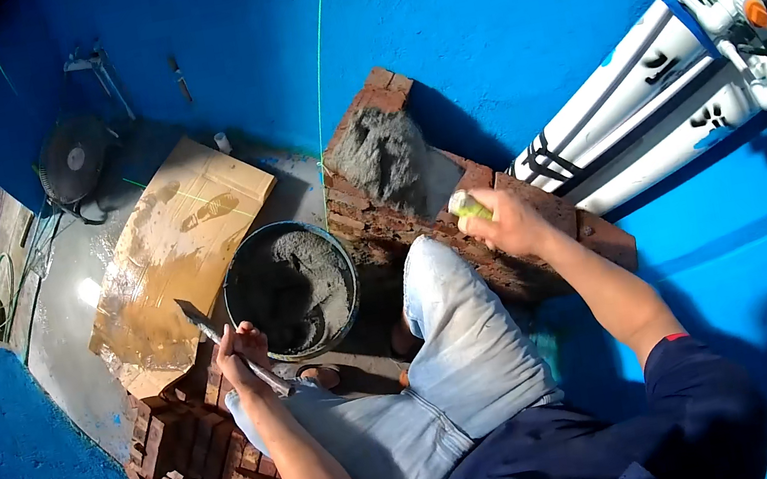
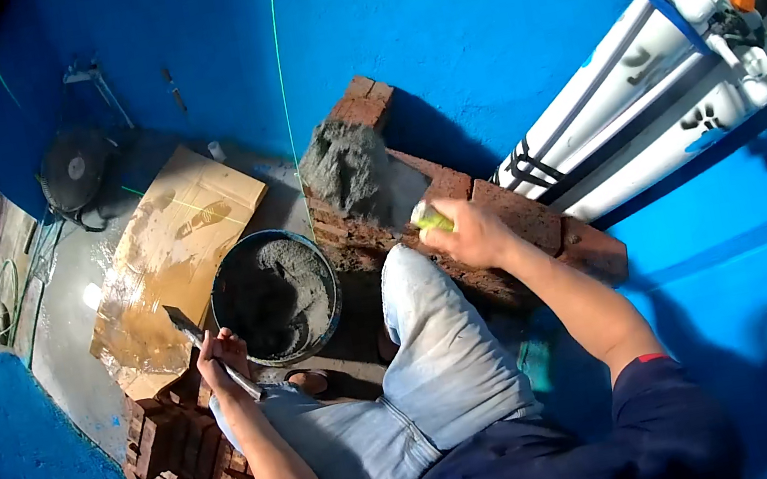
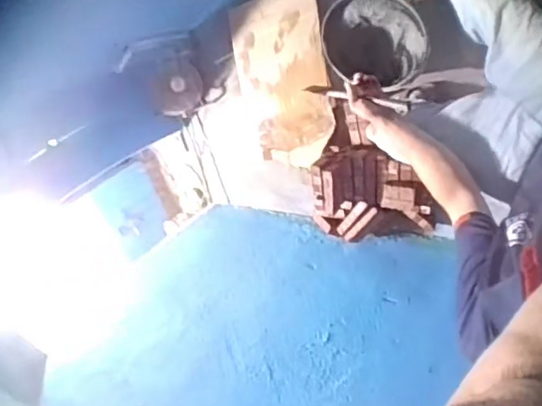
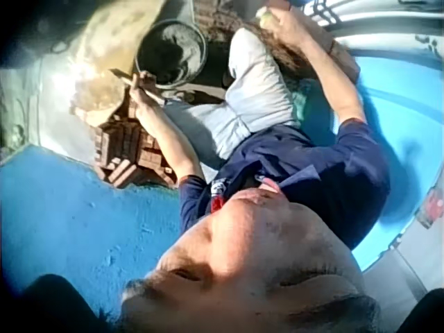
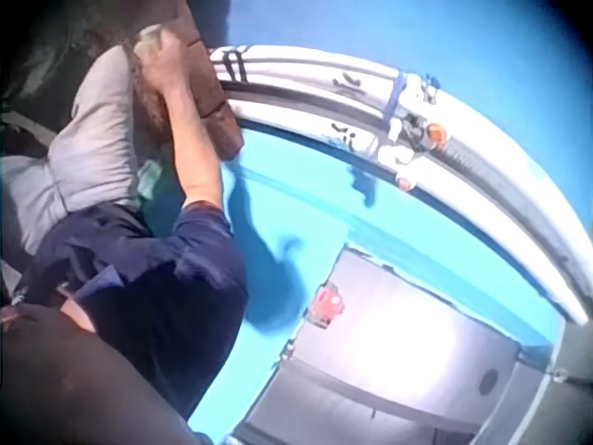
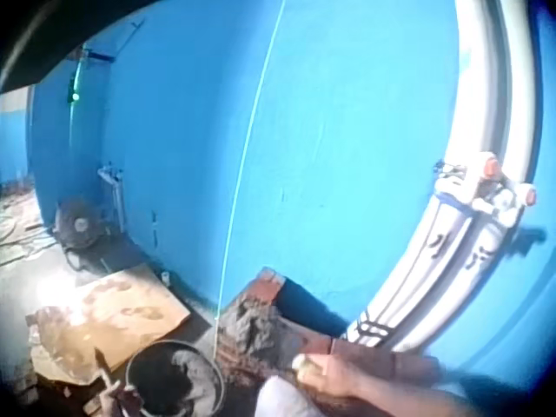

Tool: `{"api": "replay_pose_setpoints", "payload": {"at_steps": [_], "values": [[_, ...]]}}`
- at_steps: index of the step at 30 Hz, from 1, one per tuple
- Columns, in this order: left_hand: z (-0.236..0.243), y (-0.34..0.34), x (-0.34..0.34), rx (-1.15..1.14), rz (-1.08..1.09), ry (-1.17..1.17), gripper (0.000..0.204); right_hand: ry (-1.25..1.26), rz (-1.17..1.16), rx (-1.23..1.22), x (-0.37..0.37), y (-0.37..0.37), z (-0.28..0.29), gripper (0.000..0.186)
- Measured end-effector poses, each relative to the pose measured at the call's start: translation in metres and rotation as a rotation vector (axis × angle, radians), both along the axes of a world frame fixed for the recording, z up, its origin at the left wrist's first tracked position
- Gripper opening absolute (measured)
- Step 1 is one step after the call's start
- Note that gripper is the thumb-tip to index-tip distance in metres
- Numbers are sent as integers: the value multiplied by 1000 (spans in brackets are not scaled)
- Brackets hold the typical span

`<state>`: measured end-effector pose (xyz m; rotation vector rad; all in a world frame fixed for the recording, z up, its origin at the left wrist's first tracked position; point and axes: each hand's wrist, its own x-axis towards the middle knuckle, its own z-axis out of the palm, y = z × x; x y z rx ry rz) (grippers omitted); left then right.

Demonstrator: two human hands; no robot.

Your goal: The person builds a brick wall by applying mortar to the top of the existing bricks using a trowel and then placing new bricks on top, pressing them into the mortar.

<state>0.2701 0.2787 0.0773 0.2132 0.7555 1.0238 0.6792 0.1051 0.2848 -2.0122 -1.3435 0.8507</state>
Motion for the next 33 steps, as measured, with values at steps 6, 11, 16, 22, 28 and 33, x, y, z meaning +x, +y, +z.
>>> {"api": "replay_pose_setpoints", "payload": {"at_steps": [6,11,16,22,28,33], "values": [[-6,3,13,-23,-25,-4,32,-819,-143,-2,26,43,-49,34],[-11,-2,-8,-25,-59,-55,27,-728,-262,130,11,43,-30,32],[2,-7,-16,-2,21,-20,33,-604,17,253,-56,34,-31,35],[12,6,-11,50,19,-106,31,-911,559,-131,-129,125,-119,23],[8,7,-21,42,70,-131,31,-932,903,-486,-175,183,-204,18],[11,9,-21,39,107,-148,29,-549,773,-742,-184,197,-208,48]]}}
